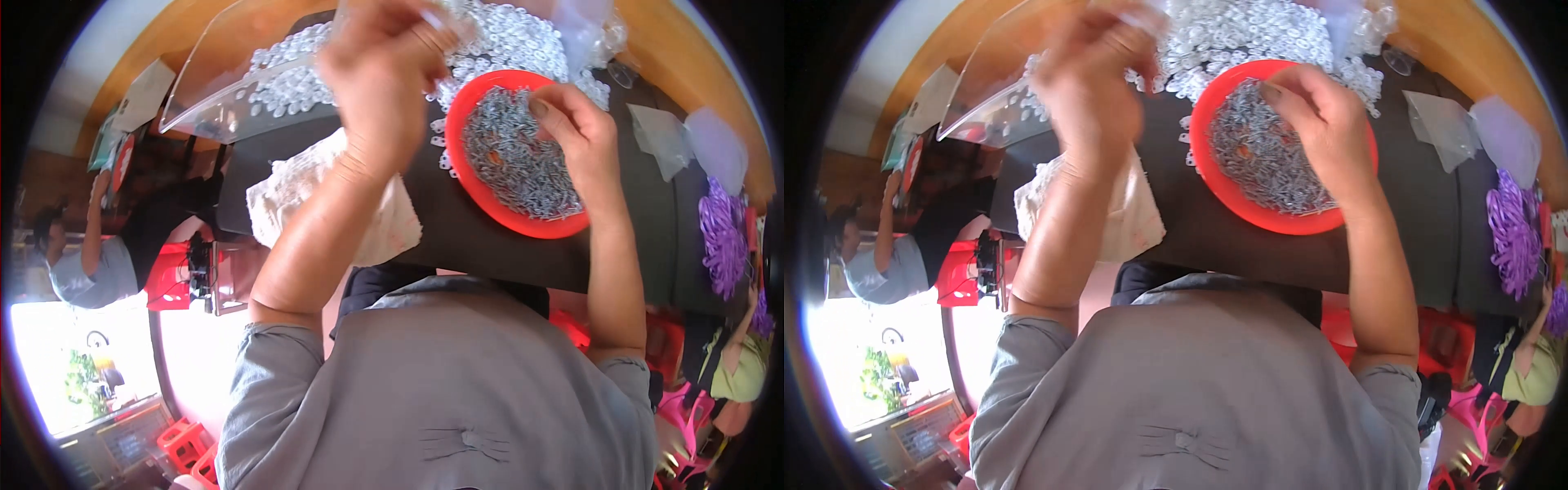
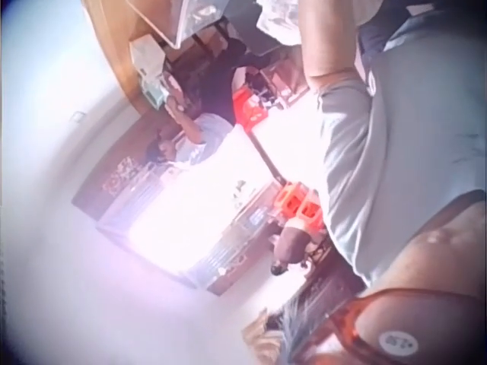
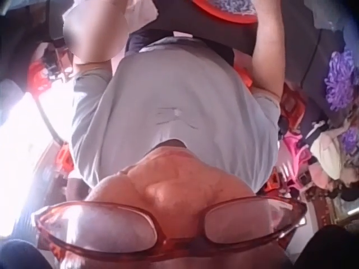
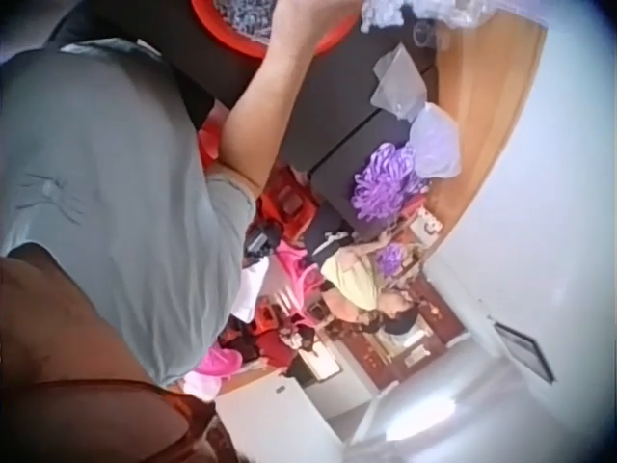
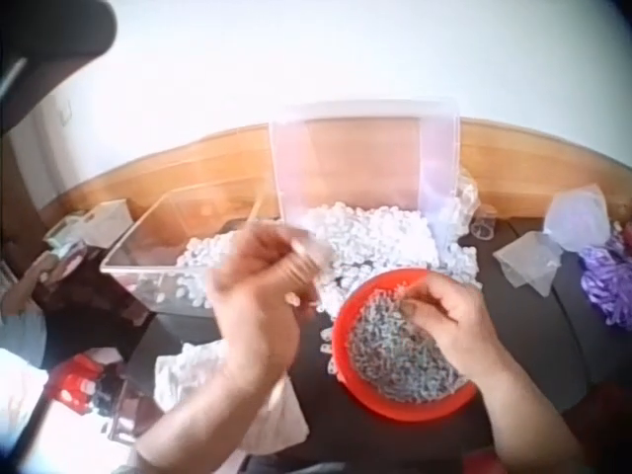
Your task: Manually assembling small white plastic components by attaching metal rings to them.
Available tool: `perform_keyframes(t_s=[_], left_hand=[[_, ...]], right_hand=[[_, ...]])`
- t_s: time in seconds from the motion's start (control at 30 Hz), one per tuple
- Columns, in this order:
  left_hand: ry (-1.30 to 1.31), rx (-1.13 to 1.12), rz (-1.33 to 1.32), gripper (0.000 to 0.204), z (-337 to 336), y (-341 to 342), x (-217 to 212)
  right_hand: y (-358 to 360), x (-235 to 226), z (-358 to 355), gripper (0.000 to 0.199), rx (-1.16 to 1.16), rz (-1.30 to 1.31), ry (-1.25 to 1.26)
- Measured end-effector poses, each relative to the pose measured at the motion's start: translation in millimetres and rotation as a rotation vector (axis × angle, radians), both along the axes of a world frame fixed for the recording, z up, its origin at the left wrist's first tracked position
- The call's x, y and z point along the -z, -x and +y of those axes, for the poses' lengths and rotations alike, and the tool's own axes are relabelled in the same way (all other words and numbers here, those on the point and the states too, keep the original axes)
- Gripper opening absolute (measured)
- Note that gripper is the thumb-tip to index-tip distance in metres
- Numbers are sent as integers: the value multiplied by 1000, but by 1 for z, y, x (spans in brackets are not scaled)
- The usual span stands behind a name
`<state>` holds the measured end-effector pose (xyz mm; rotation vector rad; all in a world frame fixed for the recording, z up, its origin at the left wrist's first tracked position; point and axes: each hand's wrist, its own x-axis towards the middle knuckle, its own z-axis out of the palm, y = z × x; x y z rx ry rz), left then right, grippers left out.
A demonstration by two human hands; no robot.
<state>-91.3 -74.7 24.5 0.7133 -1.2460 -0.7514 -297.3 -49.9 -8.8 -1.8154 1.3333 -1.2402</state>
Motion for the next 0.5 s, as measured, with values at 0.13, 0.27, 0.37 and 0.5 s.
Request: perform_keyframes(t_s=[0.13,0.27,0.37,0.5], left_hand=[[26,-501,-303,17,-37,-48,-58],[579,-925,-801,19,-70,-91,-29],[309,-630,-789,8,-19,-72,-10],[157,-550,-1006,9,-2,-72,31]], right_hand=[[14,4,-4,18,-16,502,103],[9,5,1,27,-86,793,67],[15,11,0,20,-107,841,78],[16,19,-9,10,-121,845,150]])
